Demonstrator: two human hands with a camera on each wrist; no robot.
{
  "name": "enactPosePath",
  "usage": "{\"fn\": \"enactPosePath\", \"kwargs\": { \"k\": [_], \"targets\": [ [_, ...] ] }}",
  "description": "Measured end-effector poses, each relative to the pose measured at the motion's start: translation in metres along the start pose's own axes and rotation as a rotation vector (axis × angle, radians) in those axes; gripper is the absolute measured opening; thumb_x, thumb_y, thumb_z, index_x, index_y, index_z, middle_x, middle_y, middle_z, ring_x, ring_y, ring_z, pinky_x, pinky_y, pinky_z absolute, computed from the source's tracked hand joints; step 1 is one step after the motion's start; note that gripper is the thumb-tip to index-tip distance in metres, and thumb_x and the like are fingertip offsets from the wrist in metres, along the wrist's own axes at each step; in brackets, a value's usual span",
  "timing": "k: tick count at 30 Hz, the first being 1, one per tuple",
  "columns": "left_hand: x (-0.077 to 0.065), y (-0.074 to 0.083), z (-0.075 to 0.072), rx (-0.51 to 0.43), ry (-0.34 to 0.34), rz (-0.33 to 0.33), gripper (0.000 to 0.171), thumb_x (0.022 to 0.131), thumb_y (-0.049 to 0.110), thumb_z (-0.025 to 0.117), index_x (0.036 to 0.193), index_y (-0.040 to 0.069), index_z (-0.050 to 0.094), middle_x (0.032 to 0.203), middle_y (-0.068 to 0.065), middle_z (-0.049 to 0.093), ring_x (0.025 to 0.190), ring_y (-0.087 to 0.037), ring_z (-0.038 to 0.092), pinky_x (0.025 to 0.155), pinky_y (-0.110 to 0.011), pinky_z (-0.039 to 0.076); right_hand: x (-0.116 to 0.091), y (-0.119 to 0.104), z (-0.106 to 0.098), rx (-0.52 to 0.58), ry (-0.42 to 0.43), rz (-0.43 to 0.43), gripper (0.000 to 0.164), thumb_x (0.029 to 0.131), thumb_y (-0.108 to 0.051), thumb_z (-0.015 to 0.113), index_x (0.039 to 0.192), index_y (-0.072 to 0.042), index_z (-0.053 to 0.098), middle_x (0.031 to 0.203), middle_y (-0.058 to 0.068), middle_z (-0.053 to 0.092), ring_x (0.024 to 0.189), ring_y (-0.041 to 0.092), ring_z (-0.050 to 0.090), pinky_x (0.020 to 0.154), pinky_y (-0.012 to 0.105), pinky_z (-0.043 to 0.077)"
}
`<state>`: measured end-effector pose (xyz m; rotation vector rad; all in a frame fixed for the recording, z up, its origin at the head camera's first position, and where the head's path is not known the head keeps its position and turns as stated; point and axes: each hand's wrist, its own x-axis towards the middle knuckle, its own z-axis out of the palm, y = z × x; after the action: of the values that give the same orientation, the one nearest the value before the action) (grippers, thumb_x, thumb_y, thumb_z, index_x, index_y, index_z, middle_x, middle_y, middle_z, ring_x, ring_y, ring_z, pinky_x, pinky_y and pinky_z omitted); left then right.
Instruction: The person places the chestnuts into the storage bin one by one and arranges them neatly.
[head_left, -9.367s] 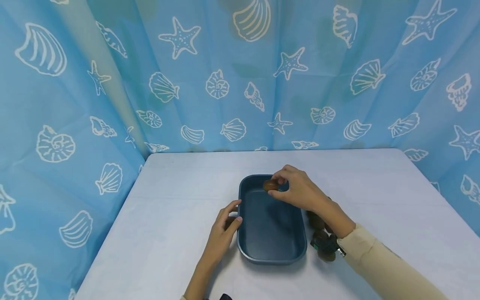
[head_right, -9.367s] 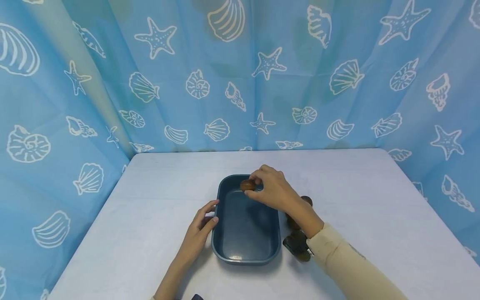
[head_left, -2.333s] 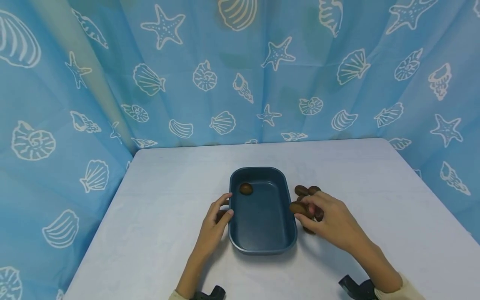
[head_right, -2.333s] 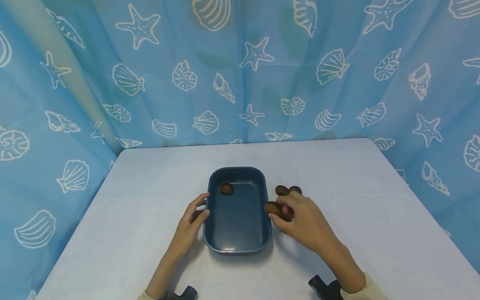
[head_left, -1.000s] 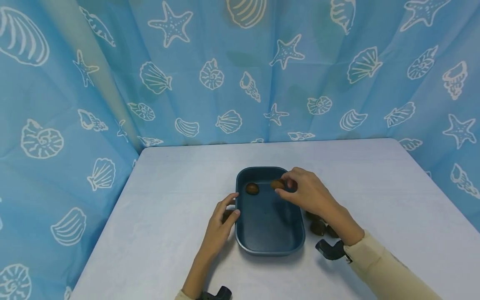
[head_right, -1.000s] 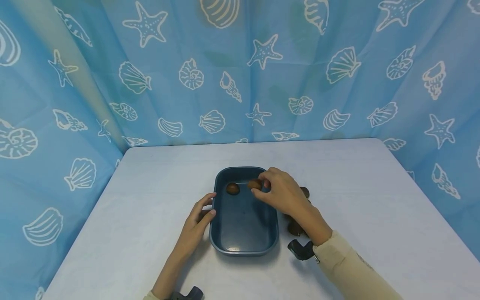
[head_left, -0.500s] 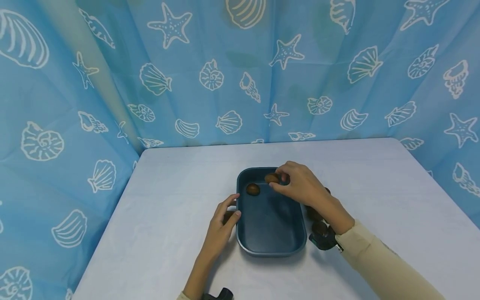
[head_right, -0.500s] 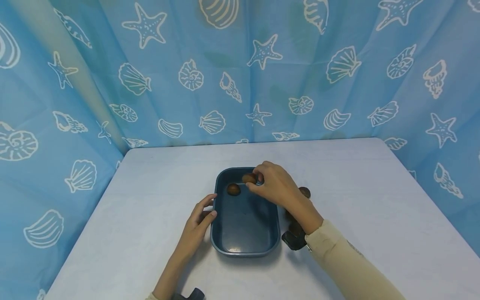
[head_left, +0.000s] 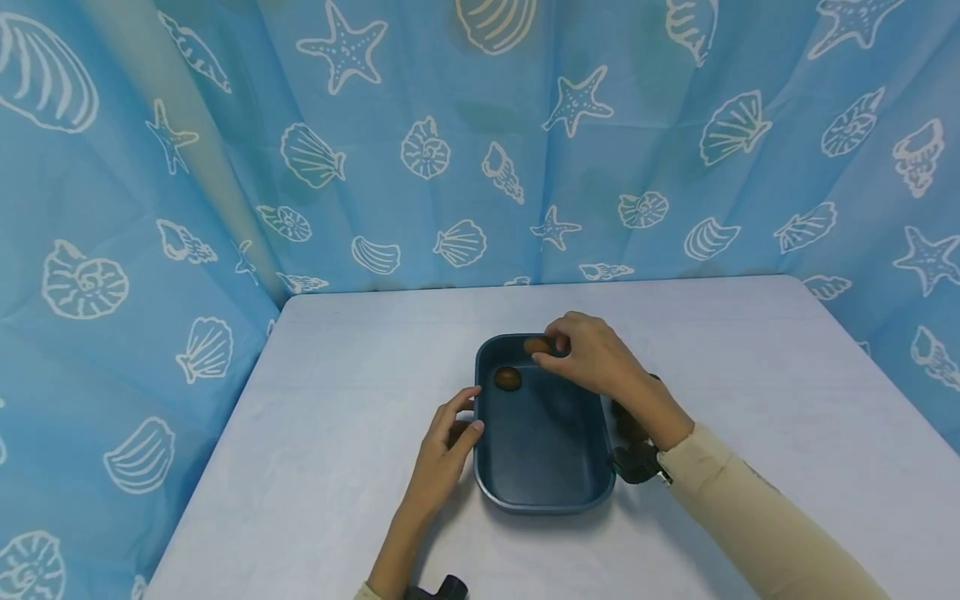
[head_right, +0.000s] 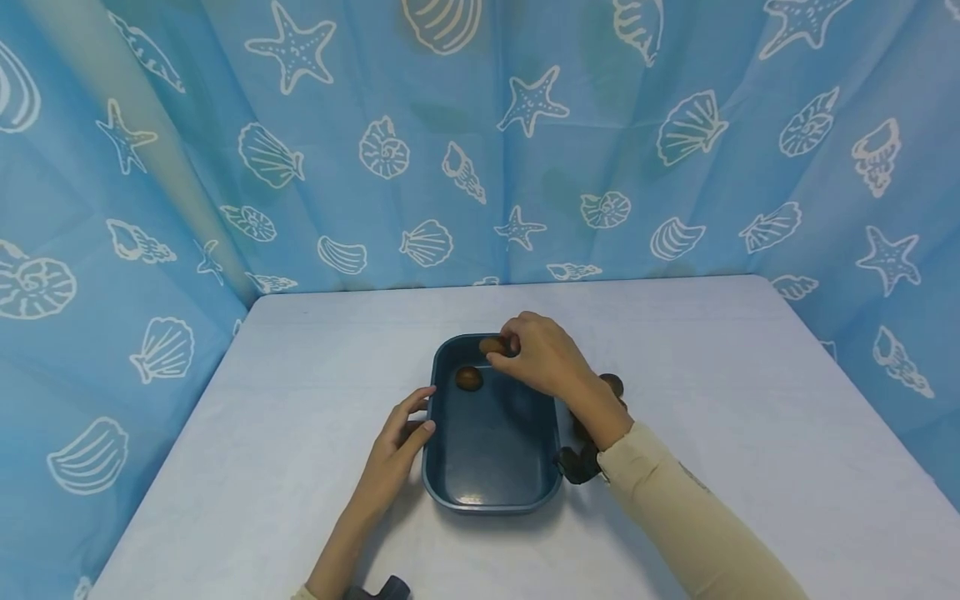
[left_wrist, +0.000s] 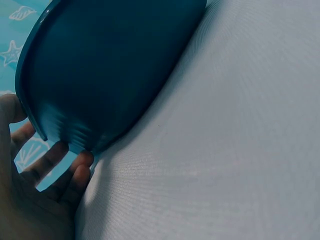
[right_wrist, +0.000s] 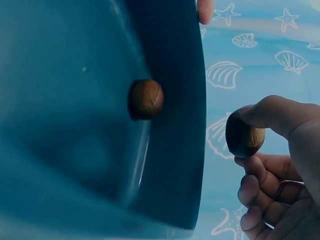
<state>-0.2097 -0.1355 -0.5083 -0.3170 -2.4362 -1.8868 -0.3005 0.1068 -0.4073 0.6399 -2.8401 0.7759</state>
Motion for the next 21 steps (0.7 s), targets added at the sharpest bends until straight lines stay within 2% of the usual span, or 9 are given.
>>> {"fn": "enactPosePath", "kwargs": {
  "k": [4, 7, 10, 14, 21],
  "targets": [
    [-0.003, 0.013, -0.001, -0.01, 0.0, -0.013, 0.046, 0.105, 0.023, 0.053, 0.15, 0.023, 0.045, 0.138, -0.011, 0.049, 0.113, -0.023, 0.059, 0.098, -0.041, 0.047, 0.004, -0.003, 0.005, -0.002, -0.027, 0.004, 0.036, 0.089, -0.033, 0.076, 0.11, -0.004, 0.071, 0.086, 0.003, 0.059, 0.075, 0.02, 0.052, 0.065, 0.038, 0.044],
    [-0.003, 0.012, -0.001, -0.014, 0.003, -0.013, 0.045, 0.105, 0.024, 0.054, 0.15, 0.023, 0.047, 0.137, -0.012, 0.05, 0.111, -0.022, 0.06, 0.097, -0.04, 0.047, 0.007, -0.002, 0.009, -0.015, -0.056, 0.019, 0.038, 0.089, -0.034, 0.076, 0.111, -0.003, 0.071, 0.089, 0.004, 0.06, 0.077, 0.021, 0.054, 0.066, 0.038, 0.046],
    [0.0, 0.0, 0.001, -0.018, 0.01, 0.004, 0.045, 0.104, 0.03, 0.055, 0.148, 0.029, 0.048, 0.135, -0.005, 0.051, 0.11, -0.017, 0.06, 0.095, -0.036, 0.048, 0.008, 0.001, 0.013, -0.032, -0.091, 0.037, 0.039, 0.089, -0.035, 0.075, 0.112, -0.003, 0.07, 0.091, 0.005, 0.061, 0.078, 0.021, 0.056, 0.068, 0.04, 0.048],
    [0.0, 0.0, 0.0, -0.035, 0.015, 0.008, 0.046, 0.103, 0.028, 0.057, 0.148, 0.03, 0.048, 0.135, -0.003, 0.051, 0.111, -0.019, 0.061, 0.096, -0.036, 0.049, 0.008, 0.005, 0.018, -0.051, -0.122, 0.044, 0.038, 0.09, -0.034, 0.075, 0.111, -0.003, 0.07, 0.091, 0.006, 0.061, 0.077, 0.021, 0.056, 0.067, 0.04, 0.048],
    [0.001, -0.001, -0.002, -0.038, 0.009, 0.012, 0.046, 0.103, 0.03, 0.057, 0.148, 0.028, 0.049, 0.135, -0.004, 0.051, 0.11, -0.02, 0.061, 0.095, -0.037, 0.049, 0.007, 0.009, 0.03, -0.169, -0.152, -0.005, 0.031, 0.088, -0.031, 0.077, 0.102, -0.004, 0.071, 0.084, 0.003, 0.057, 0.068, 0.017, 0.052, 0.06, 0.035, 0.044]
  ]
}}
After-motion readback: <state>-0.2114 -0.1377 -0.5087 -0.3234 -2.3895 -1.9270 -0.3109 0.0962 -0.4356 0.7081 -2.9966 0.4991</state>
